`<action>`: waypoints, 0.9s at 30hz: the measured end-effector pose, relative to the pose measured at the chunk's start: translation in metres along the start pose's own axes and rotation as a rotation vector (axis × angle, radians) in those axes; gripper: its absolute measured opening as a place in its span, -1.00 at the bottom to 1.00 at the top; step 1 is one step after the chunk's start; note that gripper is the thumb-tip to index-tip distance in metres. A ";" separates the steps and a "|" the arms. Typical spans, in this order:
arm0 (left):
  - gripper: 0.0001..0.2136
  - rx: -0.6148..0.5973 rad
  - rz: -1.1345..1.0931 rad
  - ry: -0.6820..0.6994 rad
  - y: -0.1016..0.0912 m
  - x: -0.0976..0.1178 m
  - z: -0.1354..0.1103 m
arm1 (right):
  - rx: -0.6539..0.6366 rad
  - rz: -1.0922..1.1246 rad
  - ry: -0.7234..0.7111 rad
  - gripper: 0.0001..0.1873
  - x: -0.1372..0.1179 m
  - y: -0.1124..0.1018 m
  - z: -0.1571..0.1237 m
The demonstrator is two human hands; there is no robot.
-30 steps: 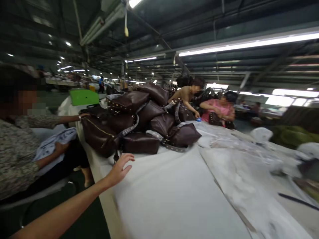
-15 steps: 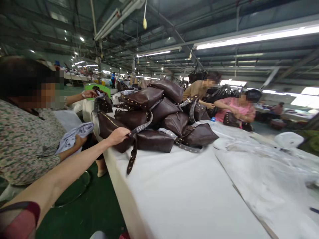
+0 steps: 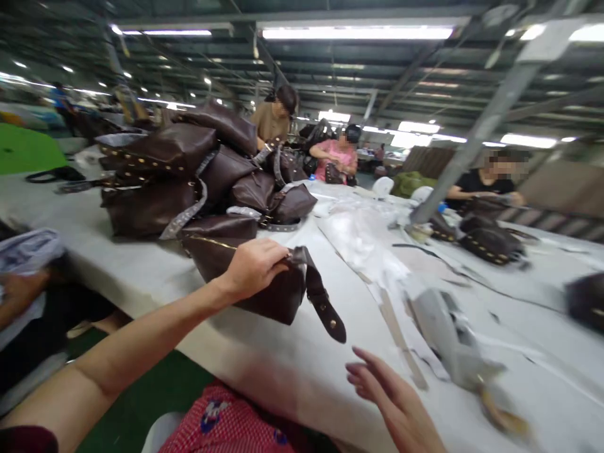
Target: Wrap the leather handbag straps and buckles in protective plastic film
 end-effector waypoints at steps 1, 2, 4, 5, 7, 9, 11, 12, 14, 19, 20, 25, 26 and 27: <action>-0.86 -0.034 -0.042 0.076 0.019 0.028 0.000 | -0.021 0.204 0.074 -0.21 0.003 0.010 -0.002; -0.87 -0.069 -0.084 0.148 0.037 0.052 -0.003 | -0.017 0.380 0.134 -0.18 0.006 0.020 -0.002; -0.88 -0.129 -0.148 0.244 0.063 0.084 -0.010 | -0.082 0.619 0.213 -0.16 0.012 0.044 0.001; -0.89 -0.151 -0.171 0.258 0.071 0.092 -0.012 | -0.103 0.698 0.237 -0.19 0.016 0.054 0.004; -0.87 -0.169 -0.189 0.234 0.075 0.094 -0.011 | -0.051 0.772 0.255 -0.23 0.030 0.064 0.010; -0.80 -0.128 -0.166 0.215 0.066 0.093 -0.007 | 0.041 0.762 0.228 -0.23 0.042 0.065 0.016; -0.70 -0.062 -0.138 0.314 0.053 0.109 -0.006 | 0.115 0.659 0.118 -0.28 0.043 0.060 0.022; -0.67 -0.044 -0.135 0.409 0.050 0.124 -0.009 | 0.150 0.570 0.037 -0.32 0.039 0.054 0.024; -0.71 -0.086 -0.130 0.606 0.056 0.159 -0.016 | 0.231 0.389 -0.111 -0.37 0.026 0.039 0.023; -0.85 -0.256 0.017 0.554 0.104 0.193 0.007 | 0.316 0.097 -0.207 -0.28 0.006 0.001 -0.001; -0.86 -0.285 0.018 0.528 0.110 0.192 0.016 | 0.308 0.023 -0.215 -0.27 0.004 -0.006 -0.007; -0.80 -0.472 -0.075 0.570 0.115 0.181 0.048 | 0.276 -0.186 -0.269 -0.30 0.005 -0.039 -0.027; -0.78 -0.475 -0.106 0.575 0.113 0.179 0.051 | 0.285 -0.186 -0.265 -0.31 0.008 -0.045 -0.028; -0.76 -0.476 -0.143 0.572 0.111 0.176 0.054 | 0.290 -0.166 -0.257 -0.31 0.010 -0.050 -0.030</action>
Point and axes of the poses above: each hand's wrist, its own z-axis towards the middle knuckle, its own y-axis out of the palm, x = y × z, the point moved 8 cm from there along z, towards the middle knuckle, and after that the axes turned 2 degrees about -z, right-handed, at the moved point
